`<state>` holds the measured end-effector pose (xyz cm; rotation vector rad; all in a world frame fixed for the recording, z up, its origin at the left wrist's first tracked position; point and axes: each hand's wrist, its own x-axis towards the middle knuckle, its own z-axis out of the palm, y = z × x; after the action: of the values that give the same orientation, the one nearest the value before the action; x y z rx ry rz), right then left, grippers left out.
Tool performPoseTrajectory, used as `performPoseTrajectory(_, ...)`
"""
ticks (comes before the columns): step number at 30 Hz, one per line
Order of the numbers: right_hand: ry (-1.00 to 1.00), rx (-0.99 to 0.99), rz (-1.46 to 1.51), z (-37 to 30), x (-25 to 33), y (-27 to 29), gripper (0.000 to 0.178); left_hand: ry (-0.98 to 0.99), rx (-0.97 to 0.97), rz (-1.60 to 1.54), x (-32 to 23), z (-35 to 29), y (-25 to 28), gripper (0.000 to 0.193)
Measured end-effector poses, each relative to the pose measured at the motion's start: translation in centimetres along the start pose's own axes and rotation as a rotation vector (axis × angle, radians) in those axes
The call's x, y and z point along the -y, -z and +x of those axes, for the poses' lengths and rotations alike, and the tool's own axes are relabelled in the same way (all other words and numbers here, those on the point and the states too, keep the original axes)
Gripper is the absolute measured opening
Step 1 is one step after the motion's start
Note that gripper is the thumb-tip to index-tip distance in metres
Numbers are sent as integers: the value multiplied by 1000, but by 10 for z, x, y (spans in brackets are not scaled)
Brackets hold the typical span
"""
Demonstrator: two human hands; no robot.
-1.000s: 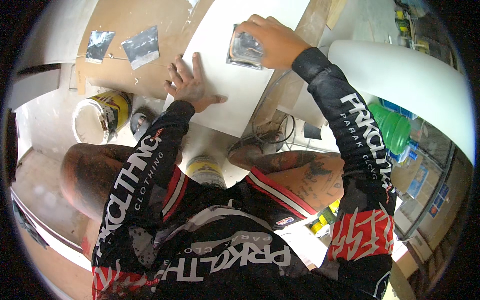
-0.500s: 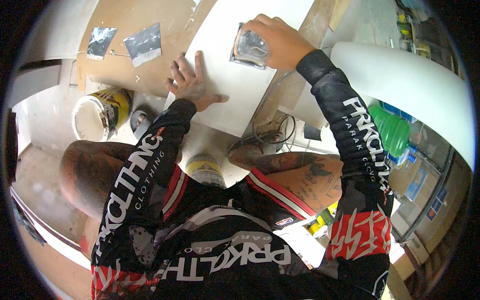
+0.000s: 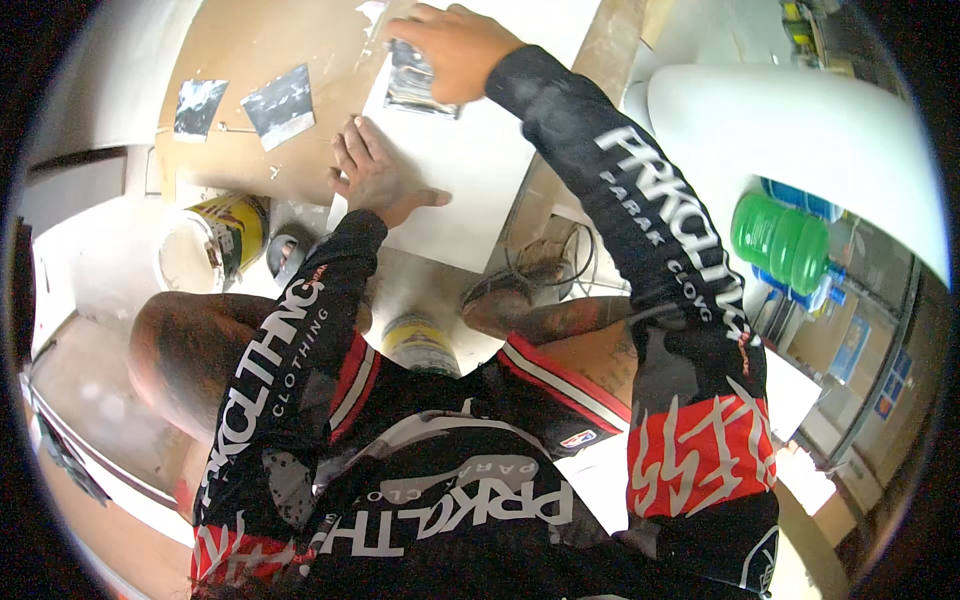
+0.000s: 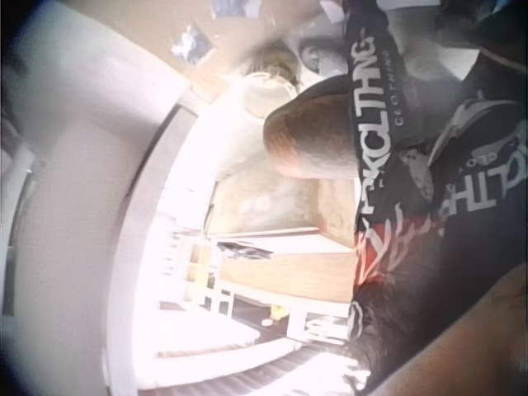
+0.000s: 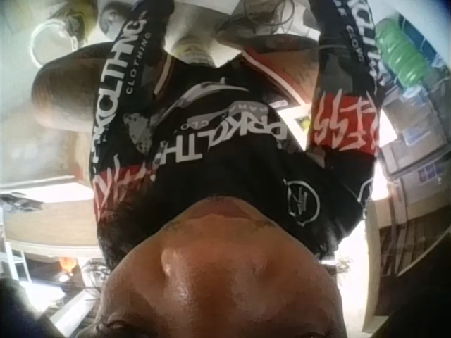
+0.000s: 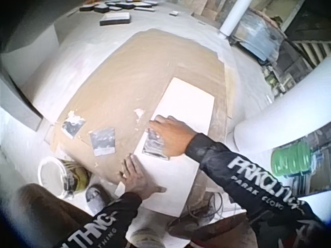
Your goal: The person is using a hand sander to sand a white wooden board.
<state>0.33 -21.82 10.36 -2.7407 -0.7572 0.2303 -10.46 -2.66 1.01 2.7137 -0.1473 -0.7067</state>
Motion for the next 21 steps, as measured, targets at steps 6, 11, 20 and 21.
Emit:
performPoseTrajectory(6, -210, -25, -5, 6, -13, 6, 60, 37, 48, 56, -6, -1, 5, 167)
performPoseTrajectory(11, -206, -51, -36, -33, -1, -13, 61, 31, 20, 98, -9, 0, 6, 168)
performPoseTrajectory(20, -305, -128, 48, -121, -42, -8, 63, 15, 41, 103, -7, 1, 5, 169)
performPoseTrajectory(21, -308, -137, 44, -125, -56, -6, 66, 17, 51, 105, -7, 2, 5, 169)
